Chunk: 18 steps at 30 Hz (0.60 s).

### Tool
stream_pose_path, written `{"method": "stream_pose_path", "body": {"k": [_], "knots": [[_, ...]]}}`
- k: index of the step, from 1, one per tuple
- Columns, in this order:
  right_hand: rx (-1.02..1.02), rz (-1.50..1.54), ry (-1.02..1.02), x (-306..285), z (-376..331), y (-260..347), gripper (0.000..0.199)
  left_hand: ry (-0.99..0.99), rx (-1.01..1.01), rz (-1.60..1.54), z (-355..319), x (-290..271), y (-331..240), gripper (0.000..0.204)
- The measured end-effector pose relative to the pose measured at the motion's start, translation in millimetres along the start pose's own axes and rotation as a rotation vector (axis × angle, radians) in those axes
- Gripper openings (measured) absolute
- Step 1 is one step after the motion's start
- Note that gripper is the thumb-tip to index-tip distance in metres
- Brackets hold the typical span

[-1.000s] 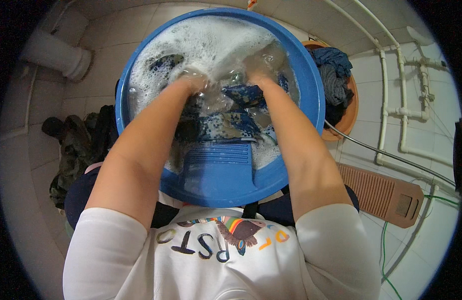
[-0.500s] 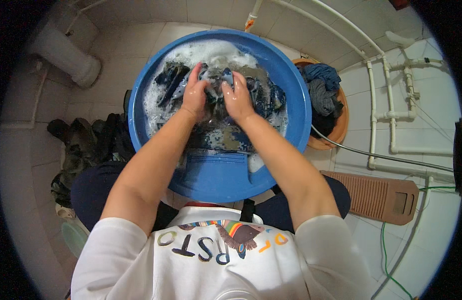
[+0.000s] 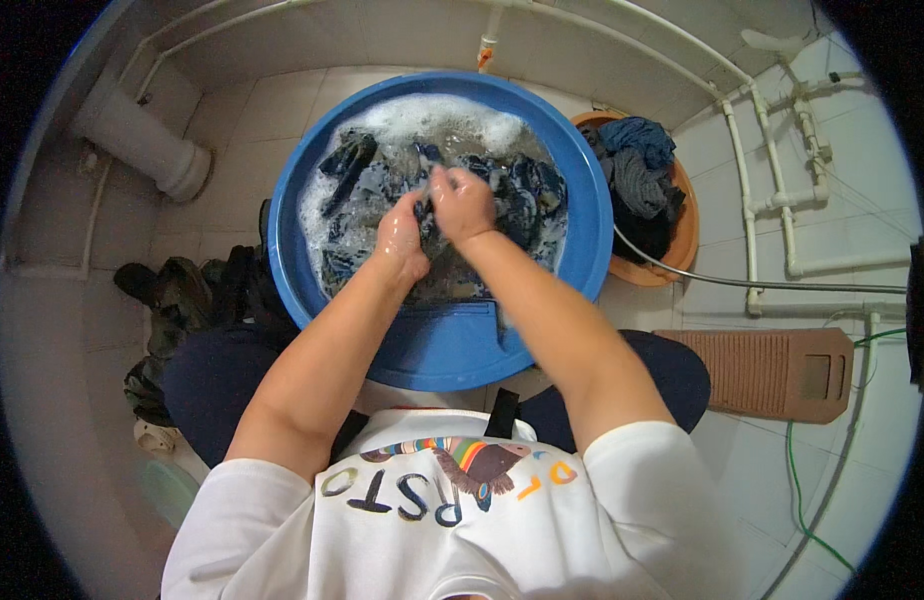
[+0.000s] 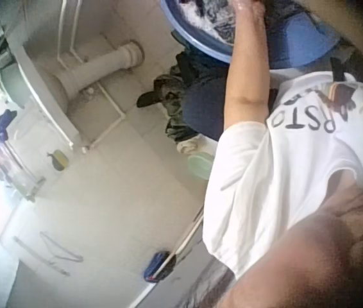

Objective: The person hand-washes dark-colored garments in a blue plastic basin filled with soapy water. They scrub the clothes against a washboard, agitate the fabric in the water, and wring out the items before placing them into a separate orange basin.

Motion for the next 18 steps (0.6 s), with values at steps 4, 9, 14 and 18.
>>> {"method": "stream_pose_path", "body": {"k": [4, 9, 14, 18], "knots": [[-0.204, 0.067, 0.152, 5.7, -21.1, 11.5, 0.022, -0.044, 0.127, 0.124, 7.8, -16.4, -3.2, 0.021], [-0.285, 0.054, 0.216, 20.2, -22.4, -7.7, 0.018, 0.195, 0.078, 0.125, 37.4, -34.7, 7.5, 0.025], [-0.097, -0.011, 0.131, 8.5, 3.4, -8.1, 0.025, -0.01, 0.012, 0.032, 2.1, 4.1, -5.8, 0.029], [-0.33, 0.062, 0.304, 12.1, -25.1, 18.7, 0.018, 0.514, 0.077, 0.017, 47.9, -46.2, 7.2, 0.035]]}}
Point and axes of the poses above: each hand's wrist, its own z-axis towards the middle knuckle, its own x-axis out of the palm, y = z × x, the point moved 2 cm from there along z, towards the middle knuckle, and after that the axes turned 5 degrees about z, right-handed, at the moved point
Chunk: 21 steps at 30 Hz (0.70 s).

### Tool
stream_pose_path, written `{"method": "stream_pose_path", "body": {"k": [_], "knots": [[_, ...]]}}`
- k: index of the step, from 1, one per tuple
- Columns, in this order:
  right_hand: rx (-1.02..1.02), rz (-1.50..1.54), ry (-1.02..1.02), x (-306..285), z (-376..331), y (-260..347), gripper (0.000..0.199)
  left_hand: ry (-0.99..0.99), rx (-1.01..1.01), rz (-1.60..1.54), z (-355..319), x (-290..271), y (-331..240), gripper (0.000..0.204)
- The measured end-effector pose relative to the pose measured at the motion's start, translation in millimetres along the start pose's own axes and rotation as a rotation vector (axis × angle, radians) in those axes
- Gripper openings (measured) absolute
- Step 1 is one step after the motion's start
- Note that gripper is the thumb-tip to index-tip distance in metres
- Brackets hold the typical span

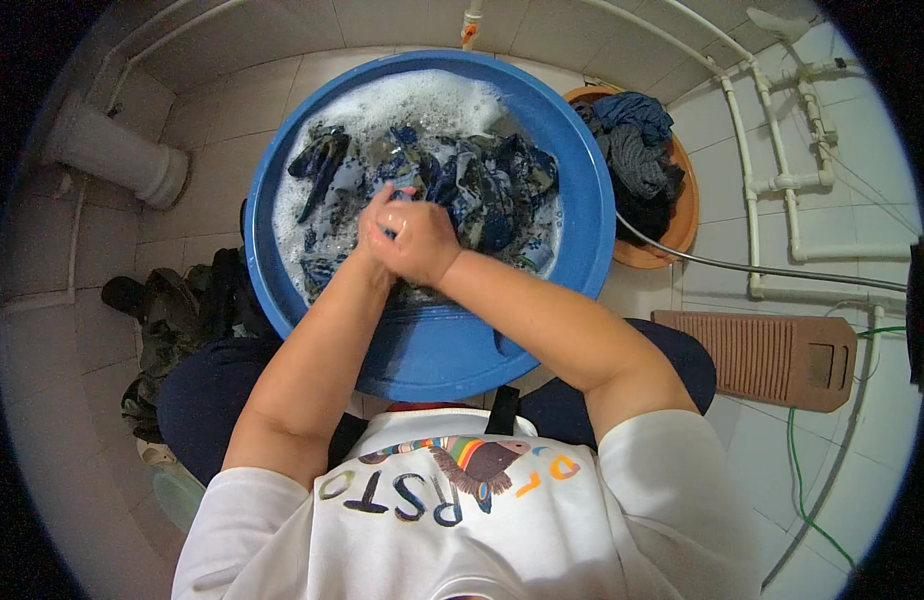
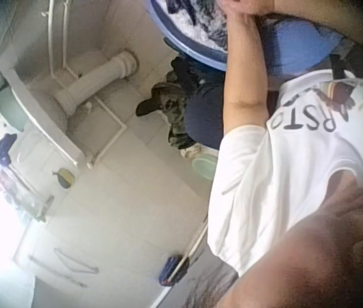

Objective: The person hand-washes dark-colored garments in a blue plastic basin filled with soapy water. They scrub the clothes against a washboard, agitate the fabric in the water, and wring out the items before placing them into a separate orange basin.

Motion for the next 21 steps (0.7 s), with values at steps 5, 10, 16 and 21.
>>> {"method": "stream_pose_path", "body": {"k": [5, 10, 16, 21], "knots": [[0.452, -0.219, -0.201, -37.8, 45.2, -88.1, 0.035, -0.418, -0.359, 0.216, -3.6, 77.3, -29.2, 0.046], [0.488, 0.221, -0.033, -65.2, 47.4, -140.7, 0.056, -0.563, -0.118, -0.082, -0.9, 45.7, -58.2, 0.025], [0.947, -0.54, 0.369, -48.7, 46.6, -182.3, 0.062, -0.735, -0.027, -0.051, 10.8, -1.3, -46.2, 0.02], [0.868, -0.711, 0.147, -40.3, 51.9, -145.7, 0.023, -0.772, 0.086, 0.397, -2.3, 20.3, -48.8, 0.038]]}}
Point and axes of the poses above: each hand's wrist, its own z-axis towards the middle knuckle, its own x-axis out of the palm, y = z × x, the point moved 2 cm from there along z, towards the middle knuckle, and after that the axes turned 5 degrees about z, right-handed, at the moved point
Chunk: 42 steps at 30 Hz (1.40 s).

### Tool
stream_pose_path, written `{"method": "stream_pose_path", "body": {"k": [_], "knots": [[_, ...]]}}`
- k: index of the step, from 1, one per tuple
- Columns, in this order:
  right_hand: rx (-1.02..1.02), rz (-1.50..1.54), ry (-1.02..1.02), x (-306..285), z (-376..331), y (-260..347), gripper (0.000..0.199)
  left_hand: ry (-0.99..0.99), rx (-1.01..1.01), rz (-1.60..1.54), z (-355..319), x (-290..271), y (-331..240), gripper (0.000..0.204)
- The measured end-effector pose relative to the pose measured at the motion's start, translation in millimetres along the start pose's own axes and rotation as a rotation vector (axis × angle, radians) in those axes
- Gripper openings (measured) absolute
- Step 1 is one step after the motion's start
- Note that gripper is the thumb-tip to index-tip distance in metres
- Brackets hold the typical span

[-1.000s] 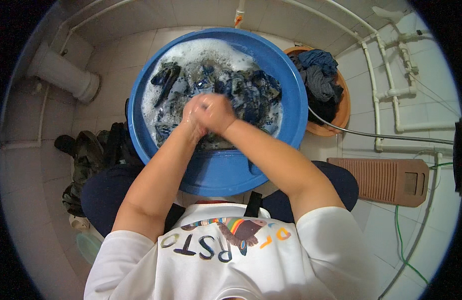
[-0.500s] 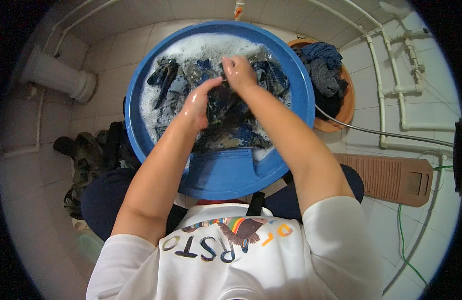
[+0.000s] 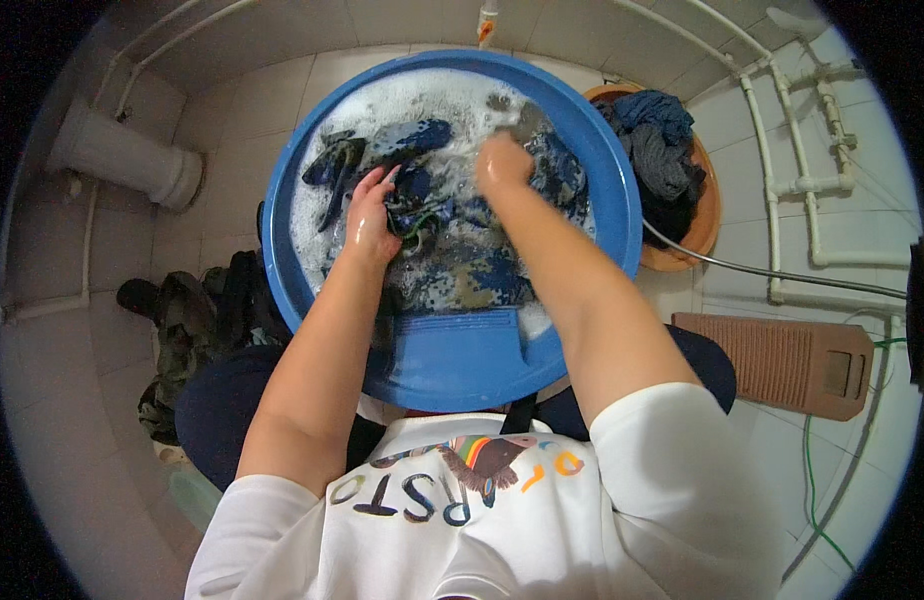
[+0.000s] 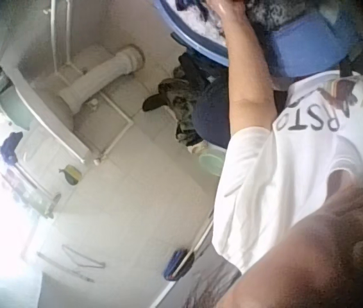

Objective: The person hand-washes dark-colored garments in a blue plastic basin filled with soapy water. They scrub the clothes against a washboard, agitate the fabric in the water, and wring out the items before placing them into a separate orange basin.

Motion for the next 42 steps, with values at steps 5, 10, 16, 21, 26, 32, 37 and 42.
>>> {"method": "stream_pose_path", "body": {"k": [5, 10, 16, 21, 26, 32, 37, 42], "knots": [[-0.605, 0.711, -0.277, -3.0, -87.3, 41.0, 0.023, 0.146, 0.066, -0.007, -4.2, 16.7, -2.3, 0.037], [-0.959, 0.68, -0.28, -29.5, -151.7, 59.2, 0.019, 0.307, -0.018, 0.0, 15.3, 11.8, 7.8, 0.028], [-0.258, 0.845, -0.164, -35.3, -92.2, 36.9, 0.036, 0.071, -0.114, 0.169, -54.7, 44.4, 1.2, 0.053], [-0.598, 0.803, -0.164, -24.0, -143.4, 57.7, 0.028, 0.455, -0.098, -0.31, -14.5, 13.3, 39.7, 0.036], [-0.508, 0.915, -0.231, -10.5, -125.2, 52.6, 0.03, 0.241, -0.154, -0.244, -14.7, 15.3, 46.6, 0.039], [-0.13, 0.905, -0.154, -35.3, -24.3, -13.7, 0.05, 0.257, -0.123, -0.169, -57.8, 41.4, -28.7, 0.054], [-0.663, 0.346, 0.041, -33.0, -63.3, -16.6, 0.053, -0.074, 0.115, -0.131, 2.1, -15.2, -17.7, 0.016], [-0.253, -0.117, 0.133, -7.8, -45.0, -16.7, 0.046, 0.123, 0.916, 0.824, 8.7, -8.4, 13.4, 0.036]]}}
Point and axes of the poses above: each hand's wrist, its own z-axis towards the middle knuckle, its own x-axis out of the palm, y = z × x, the point moved 2 cm from there along z, towards the middle knuckle, and after that the axes turned 5 degrees about z, right-handed, at the moved point
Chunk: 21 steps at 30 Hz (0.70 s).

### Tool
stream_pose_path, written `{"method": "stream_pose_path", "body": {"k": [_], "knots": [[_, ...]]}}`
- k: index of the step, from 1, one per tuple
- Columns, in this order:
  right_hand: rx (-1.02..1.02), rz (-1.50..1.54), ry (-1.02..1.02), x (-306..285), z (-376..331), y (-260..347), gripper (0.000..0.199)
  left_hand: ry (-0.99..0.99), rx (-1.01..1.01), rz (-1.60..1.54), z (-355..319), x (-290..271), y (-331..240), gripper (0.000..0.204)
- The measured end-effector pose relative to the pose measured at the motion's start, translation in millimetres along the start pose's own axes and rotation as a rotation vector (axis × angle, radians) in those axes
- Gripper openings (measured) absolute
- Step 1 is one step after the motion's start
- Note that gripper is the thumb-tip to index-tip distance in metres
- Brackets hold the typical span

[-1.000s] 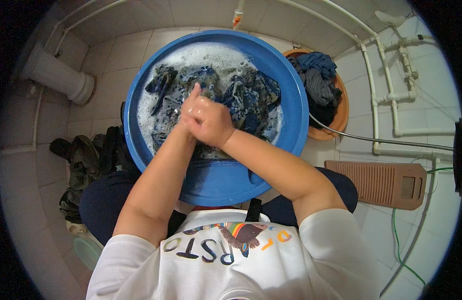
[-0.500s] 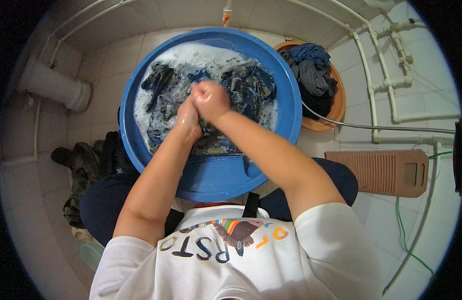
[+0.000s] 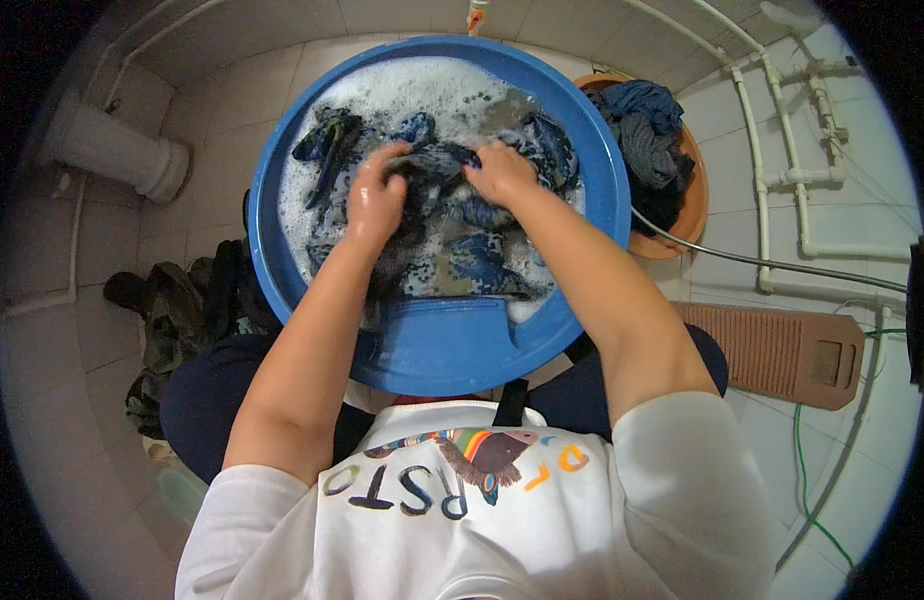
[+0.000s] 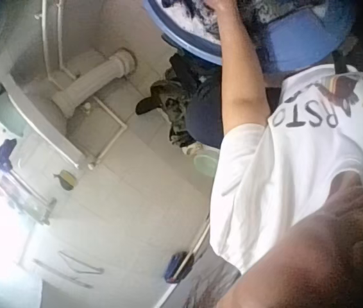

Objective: The person hand-washes dark-colored garments in a blue plastic basin filled with soapy water. They scrub the clothes against a washboard, agitate the fabric in the water, and wring out the items before placing them into a separate orange basin.

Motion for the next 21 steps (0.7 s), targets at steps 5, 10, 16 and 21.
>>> {"method": "stream_pose_path", "body": {"k": [5, 10, 16, 21], "knots": [[0.222, -0.033, 0.005, 1.4, 26.2, 7.7, 0.04, 0.227, 0.161, 0.463, -8.1, 14.6, -23.8, 0.03], [-0.045, 0.149, -0.351, 18.3, 3.3, 8.7, 0.055, 0.278, -0.144, 0.439, 2.0, 21.3, 12.1, 0.035], [-0.591, -0.09, -0.318, 15.2, -41.3, 10.0, 0.065, 0.165, -0.531, 0.225, 12.5, 15.5, 61.6, 0.042], [-0.058, 0.03, 0.221, -3.6, -12.8, 16.6, 0.047, 0.055, -0.177, 0.35, 6.2, -0.8, 3.5, 0.036]]}}
Point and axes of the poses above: each hand's wrist, its own z-axis towards the middle knuckle, its own x-axis out of the palm, y = z × x, the point moved 2 cm from there along z, towards the middle knuckle, and after that the axes turned 5 degrees about z, right-handed, at the moved point
